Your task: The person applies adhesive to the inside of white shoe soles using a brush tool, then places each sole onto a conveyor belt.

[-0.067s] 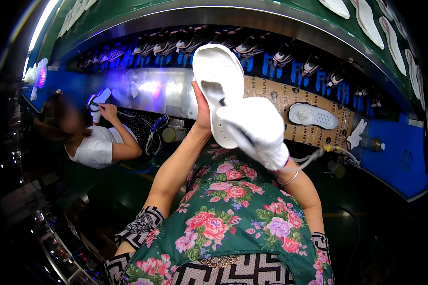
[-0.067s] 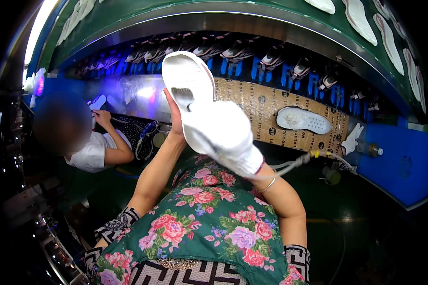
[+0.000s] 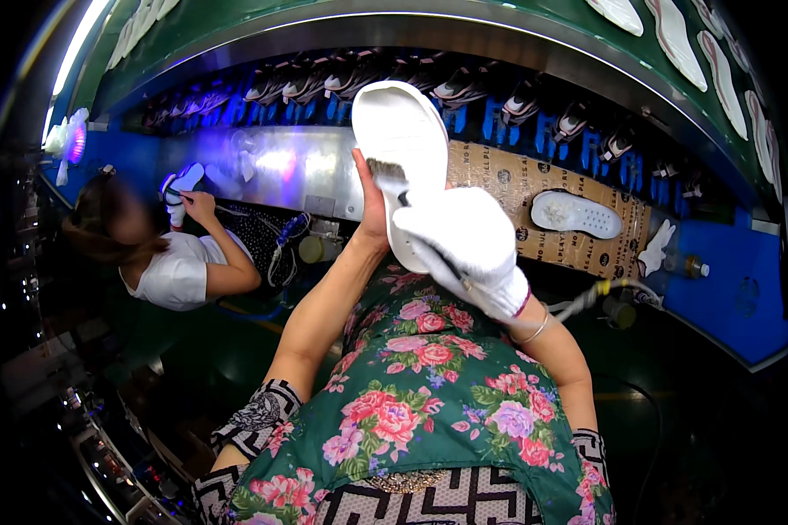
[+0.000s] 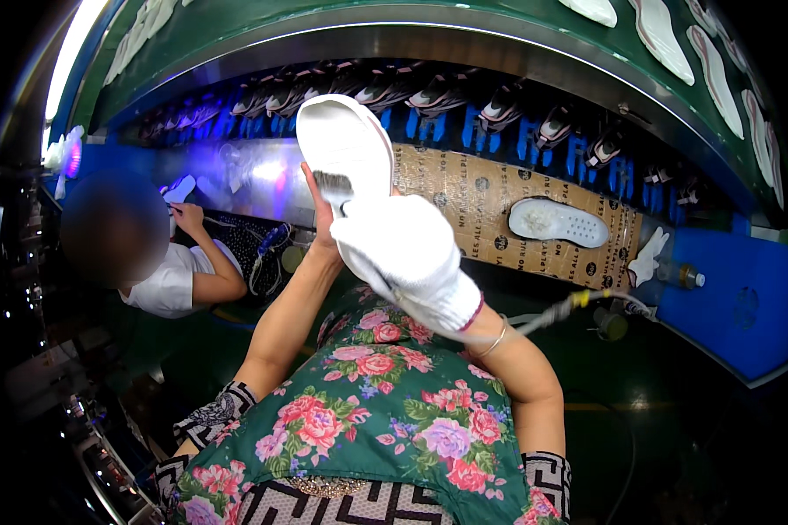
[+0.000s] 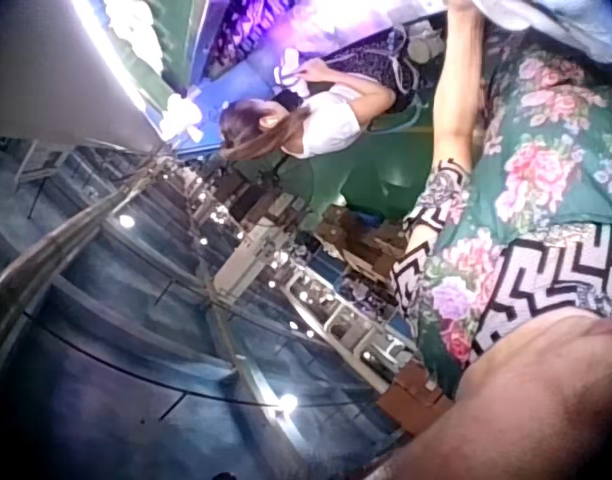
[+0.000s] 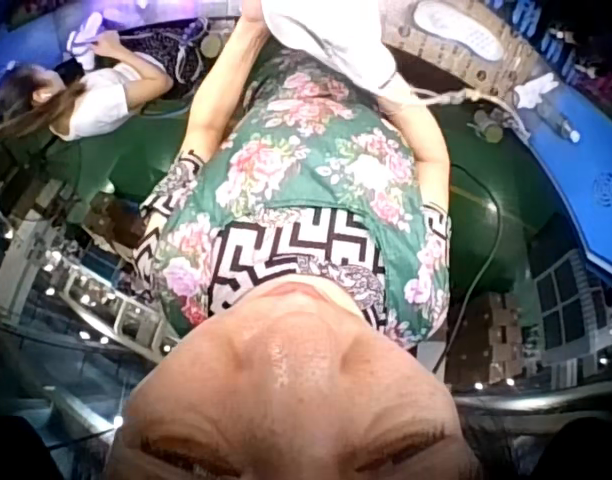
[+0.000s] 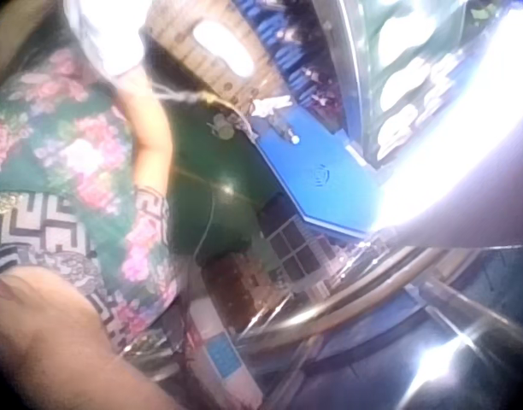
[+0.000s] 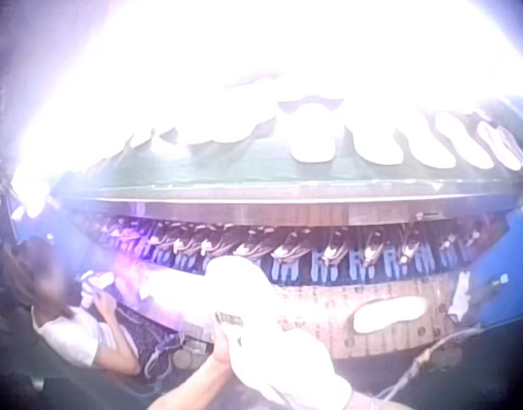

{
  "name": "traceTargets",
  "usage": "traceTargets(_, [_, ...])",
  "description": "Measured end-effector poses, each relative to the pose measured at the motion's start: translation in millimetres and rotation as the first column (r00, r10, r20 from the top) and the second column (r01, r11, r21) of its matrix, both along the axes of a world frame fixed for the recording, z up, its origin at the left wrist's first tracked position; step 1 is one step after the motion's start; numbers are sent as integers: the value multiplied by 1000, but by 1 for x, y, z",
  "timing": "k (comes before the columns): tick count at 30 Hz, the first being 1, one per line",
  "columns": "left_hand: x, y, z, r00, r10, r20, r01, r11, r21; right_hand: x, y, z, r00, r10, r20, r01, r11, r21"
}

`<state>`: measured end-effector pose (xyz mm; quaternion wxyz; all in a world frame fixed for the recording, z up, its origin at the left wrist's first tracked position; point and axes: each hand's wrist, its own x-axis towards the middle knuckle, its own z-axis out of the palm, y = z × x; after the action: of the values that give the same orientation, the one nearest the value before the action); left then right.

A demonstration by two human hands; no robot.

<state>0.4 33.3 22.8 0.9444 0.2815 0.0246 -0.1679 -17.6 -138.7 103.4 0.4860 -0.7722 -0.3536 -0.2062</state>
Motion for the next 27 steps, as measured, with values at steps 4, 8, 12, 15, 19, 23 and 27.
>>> traceTargets(4, [13, 0, -1, 986, -46, 161, 50, 999, -21, 8, -5, 2, 966, 181, -186, -142, 969, 203])
traceTargets(8, [18, 0, 10, 999, 33, 17, -32, 999, -34, 10, -6, -5, 999, -23, -47, 23, 1000, -8])
traceTargets(12, [20, 5, 9, 999, -51, 11, 52, 992, -119, 1, -4, 1, 971, 192, -144, -175, 977, 124])
traceTargets(15, [21, 4, 14, 998, 32, -63, -43, 982, -184, 10, -6, -1, 974, 177, -140, -151, 972, 183])
traceTargets(19, [34, 7, 11, 999, 20, 51, -9, 978, -210, -4, -3, -8, 987, 144, -70, -139, 988, 67])
traceTargets(23, [37, 10, 12, 999, 47, -8, -47, 961, -274, 2, -8, -4, 924, 301, -236, -252, 943, 217])
traceTargets(27, [46, 13, 7, 999, -12, 39, 19, 984, -175, 1, -4, -12, 997, 38, -61, -40, 998, -38])
